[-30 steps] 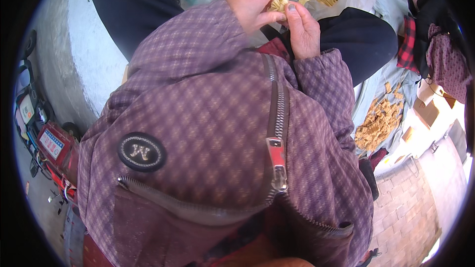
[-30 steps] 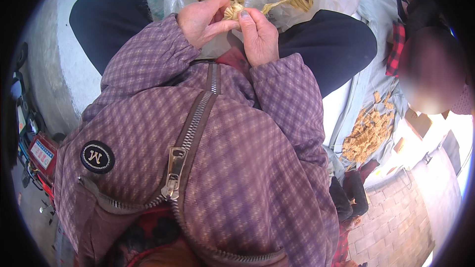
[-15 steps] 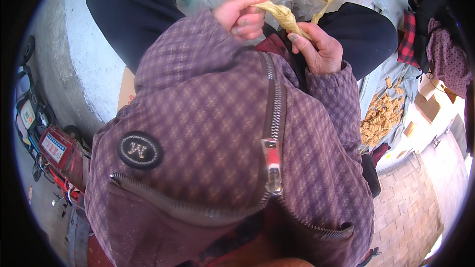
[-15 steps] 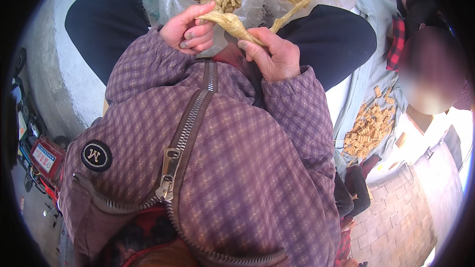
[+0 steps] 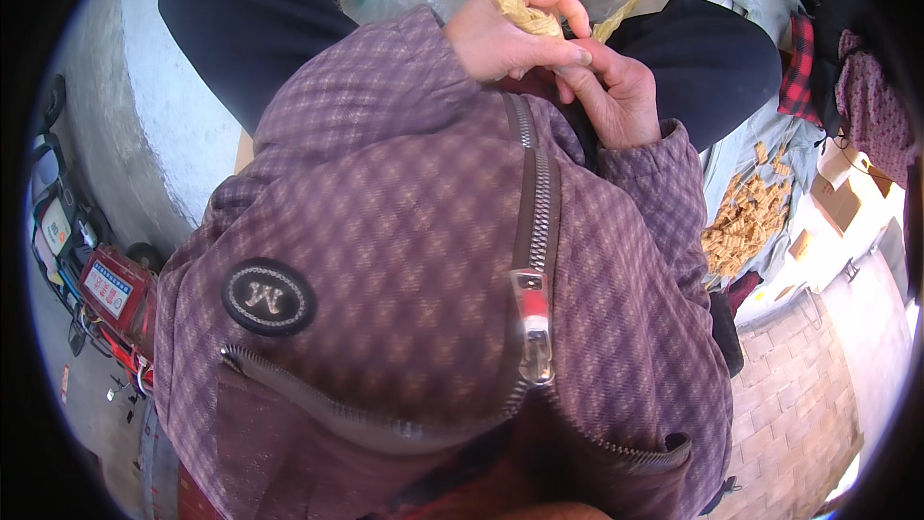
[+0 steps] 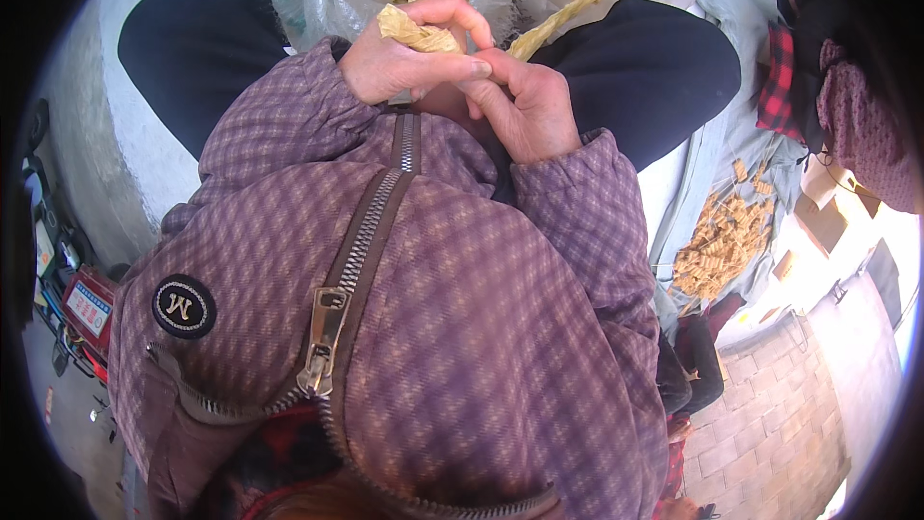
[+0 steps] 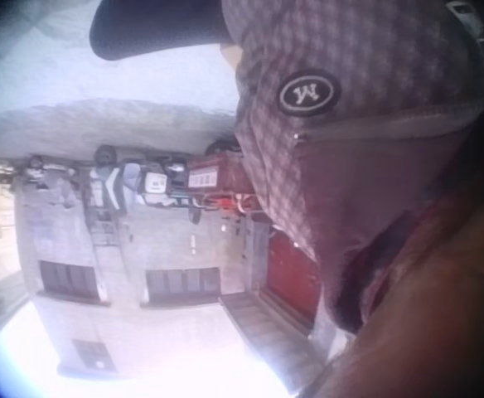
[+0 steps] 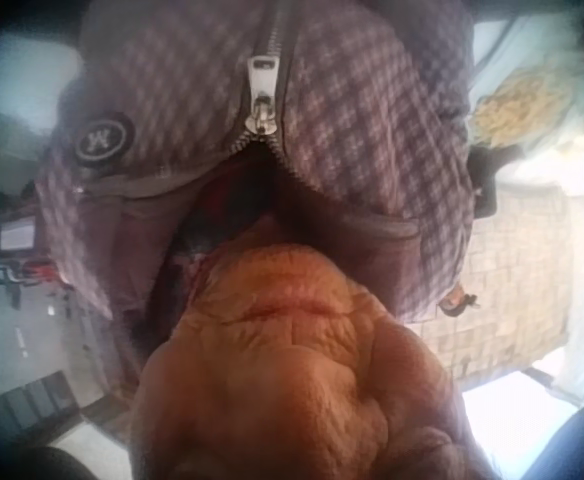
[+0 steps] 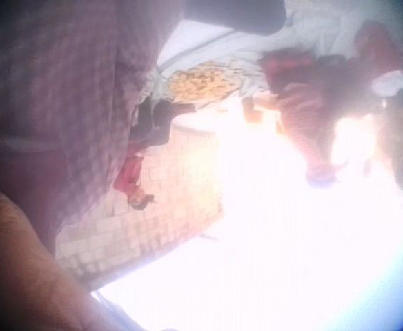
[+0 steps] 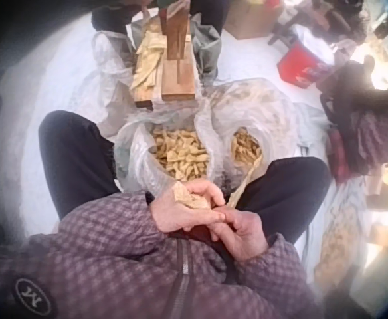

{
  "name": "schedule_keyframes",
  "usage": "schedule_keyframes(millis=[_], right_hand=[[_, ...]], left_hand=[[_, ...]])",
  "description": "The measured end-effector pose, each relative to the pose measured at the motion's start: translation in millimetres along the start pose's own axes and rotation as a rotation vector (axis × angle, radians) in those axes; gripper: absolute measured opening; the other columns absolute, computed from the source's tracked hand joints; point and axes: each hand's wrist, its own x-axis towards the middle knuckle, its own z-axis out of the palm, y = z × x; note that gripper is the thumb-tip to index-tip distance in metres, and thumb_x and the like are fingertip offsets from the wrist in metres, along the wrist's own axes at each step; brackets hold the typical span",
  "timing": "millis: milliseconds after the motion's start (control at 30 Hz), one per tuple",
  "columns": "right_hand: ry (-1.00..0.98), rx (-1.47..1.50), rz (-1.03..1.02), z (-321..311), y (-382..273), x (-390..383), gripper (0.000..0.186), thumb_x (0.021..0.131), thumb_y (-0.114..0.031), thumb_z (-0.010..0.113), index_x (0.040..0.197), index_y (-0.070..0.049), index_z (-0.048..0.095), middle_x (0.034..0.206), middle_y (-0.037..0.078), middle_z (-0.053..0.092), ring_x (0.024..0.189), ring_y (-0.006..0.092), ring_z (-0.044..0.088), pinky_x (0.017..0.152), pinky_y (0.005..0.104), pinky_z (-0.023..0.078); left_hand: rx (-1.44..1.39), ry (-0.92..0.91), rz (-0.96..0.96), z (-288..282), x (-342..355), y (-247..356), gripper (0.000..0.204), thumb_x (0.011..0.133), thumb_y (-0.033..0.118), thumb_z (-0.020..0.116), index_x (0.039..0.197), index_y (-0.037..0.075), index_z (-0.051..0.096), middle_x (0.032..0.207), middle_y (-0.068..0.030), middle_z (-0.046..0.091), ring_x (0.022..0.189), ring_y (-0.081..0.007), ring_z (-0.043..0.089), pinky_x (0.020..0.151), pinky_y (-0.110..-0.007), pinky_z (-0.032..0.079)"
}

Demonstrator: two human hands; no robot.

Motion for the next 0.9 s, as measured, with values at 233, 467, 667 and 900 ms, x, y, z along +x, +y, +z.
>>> schedule_keyframes(millis=[233, 467, 667, 900], right_hand=[[0.009, -0.102, 0.092, -3.8, -10.2, -14.2, 0.013, 0.087, -0.012, 0.057, 0.09, -0.001, 0.062, 0.063, 0.001, 0.053, 0.058, 0.0061, 0.048, 0.054, 0.0219, 0.039], [-0.026, -0.093, 0.107, -7.9, -20.8, -44.1, 0.013, 0.088, -0.011, 0.056, 0.091, -0.001, 0.062, 0.062, -0.001, 0.051, 0.057, 0.0057, 0.047, 0.054, 0.0212, 0.038], [-0.178, -0.05, 0.099, -14.2, -25.4, -24.3, 0.014, 0.09, -0.013, 0.054, 0.086, -0.001, 0.06, 0.061, -0.003, 0.048, 0.056, 0.005, 0.044, 0.053, 0.0208, 0.036], [-0.136, 0.013, 0.177, -13.7, -29.3, -34.8, 0.014, 0.09, -0.012, 0.053, 0.09, 0.0, 0.061, 0.062, -0.003, 0.049, 0.057, 0.0048, 0.043, 0.053, 0.0208, 0.036]], left_hand=[[-0.068, 0.107, -0.003, 3.5, -8.3, -8.1, 0.01, 0.082, 0.015, 0.065, 0.085, 0.006, 0.06, 0.074, 0.0027, 0.058, 0.066, -0.0018, 0.05, 0.058, -0.019, 0.039], [-0.068, 0.033, 0.0, 5.6, -21.9, -7.7, 0.01, 0.083, 0.014, 0.065, 0.085, 0.005, 0.06, 0.073, 0.0033, 0.056, 0.064, -0.0002, 0.048, 0.055, -0.016, 0.036], [0.037, -0.15, 0.103, 3.6, -11.8, -0.7, 0.01, 0.081, 0.009, 0.065, 0.085, 0.005, 0.058, 0.075, 0.0021, 0.056, 0.065, -0.002, 0.049, 0.058, -0.018, 0.038], [-0.173, -0.039, 0.068, 5.4, -20.1, -6.4, 0.009, 0.08, 0.005, 0.065, 0.081, 0.005, 0.056, 0.078, 0.0004, 0.058, 0.072, -0.0031, 0.052, 0.063, -0.018, 0.04]])
